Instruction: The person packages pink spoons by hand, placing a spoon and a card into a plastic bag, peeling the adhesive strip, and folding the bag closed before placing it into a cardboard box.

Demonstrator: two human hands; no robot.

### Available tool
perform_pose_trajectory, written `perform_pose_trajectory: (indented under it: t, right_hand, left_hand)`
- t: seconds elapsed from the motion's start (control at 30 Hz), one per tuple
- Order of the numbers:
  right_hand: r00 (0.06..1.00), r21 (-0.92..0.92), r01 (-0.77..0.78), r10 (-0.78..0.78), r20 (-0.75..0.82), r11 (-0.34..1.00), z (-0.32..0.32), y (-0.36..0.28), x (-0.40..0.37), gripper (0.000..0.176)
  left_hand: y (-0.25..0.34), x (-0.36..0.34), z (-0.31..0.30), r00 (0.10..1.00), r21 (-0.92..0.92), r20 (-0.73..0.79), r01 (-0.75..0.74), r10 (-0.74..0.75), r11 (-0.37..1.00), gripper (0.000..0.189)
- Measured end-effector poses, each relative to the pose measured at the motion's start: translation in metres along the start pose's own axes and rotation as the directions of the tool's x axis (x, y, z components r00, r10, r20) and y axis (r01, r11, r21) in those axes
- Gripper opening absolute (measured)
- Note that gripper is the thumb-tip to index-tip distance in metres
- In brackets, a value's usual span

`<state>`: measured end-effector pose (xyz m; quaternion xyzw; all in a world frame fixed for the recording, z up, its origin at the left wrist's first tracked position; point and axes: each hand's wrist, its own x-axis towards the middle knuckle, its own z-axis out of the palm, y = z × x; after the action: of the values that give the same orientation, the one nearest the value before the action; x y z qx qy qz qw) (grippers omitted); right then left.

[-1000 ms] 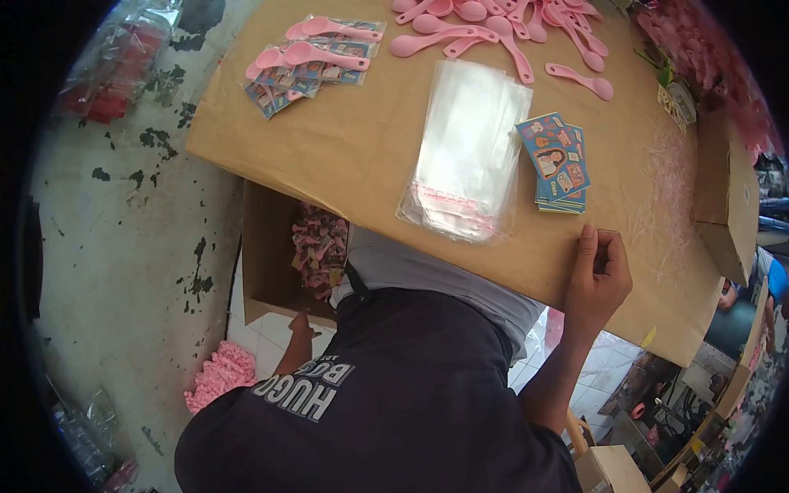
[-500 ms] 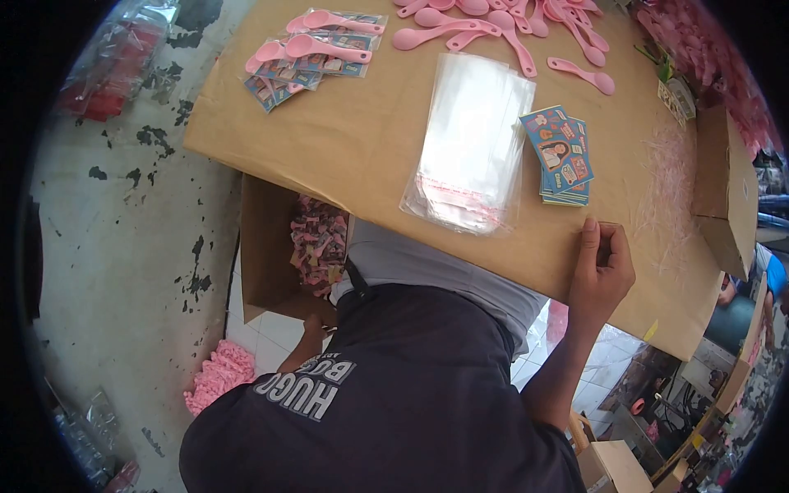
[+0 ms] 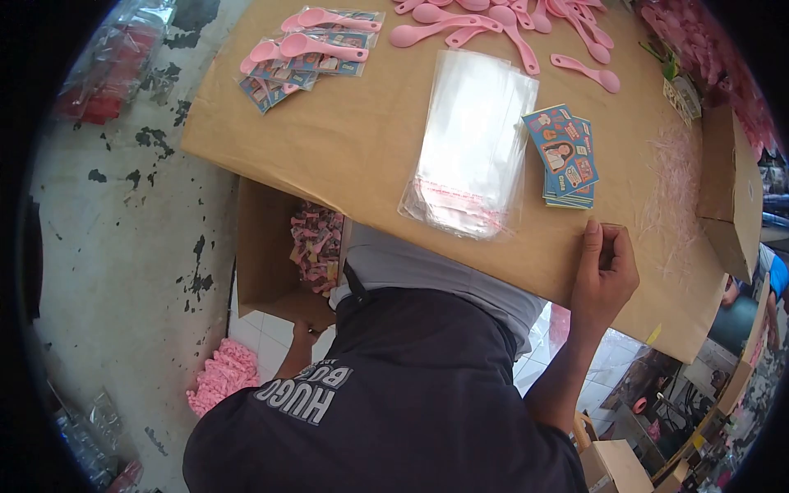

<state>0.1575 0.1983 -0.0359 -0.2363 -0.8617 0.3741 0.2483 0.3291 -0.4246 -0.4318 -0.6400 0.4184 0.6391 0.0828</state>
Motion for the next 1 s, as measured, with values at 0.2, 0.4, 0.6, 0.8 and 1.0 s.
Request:
perform_pose_trajectory:
  t: [0.2,0.4,0.6,0.8,1.0]
  right_hand:
    - [1.0,-0.019,-0.013,0.013,0.012,1.0,-0.001,0.0,0.0,0.026]
    - [1.0,-0.028,0.007,-0.008,-0.006,1.0,0.0,-0.001,0.001,0.027]
    - [1.0,-0.019,-0.001,0.001,-0.001,1.0,-0.001,-0.003,0.002,0.026]
    - [0.999,-0.019,-0.033,0.033,-0.001,0.999,-0.008,-0.001,0.004,0.022]
    - [0.996,0.212,-0.085,0.075,0.055,0.974,-0.025,0.003,0.011,0.016]
  left_hand:
    - [0.025,0.017,-0.003,0.995,0.008,0.075,-0.063,0.062,0.998,0.055]
    - [0.061,0.024,0.02,0.987,0.06,0.109,-0.122,0.115,0.991,0.057]
    - [0.077,0.047,0.025,0.984,0.001,0.107,-0.14,0.139,0.99,0.052]
    - [0.062,0.054,0.013,0.981,0.175,-0.047,-0.177,0.188,0.968,0.049]
    - [0.119,0.094,0.059,0.879,0.449,-0.031,-0.413,0.476,0.792,0.059]
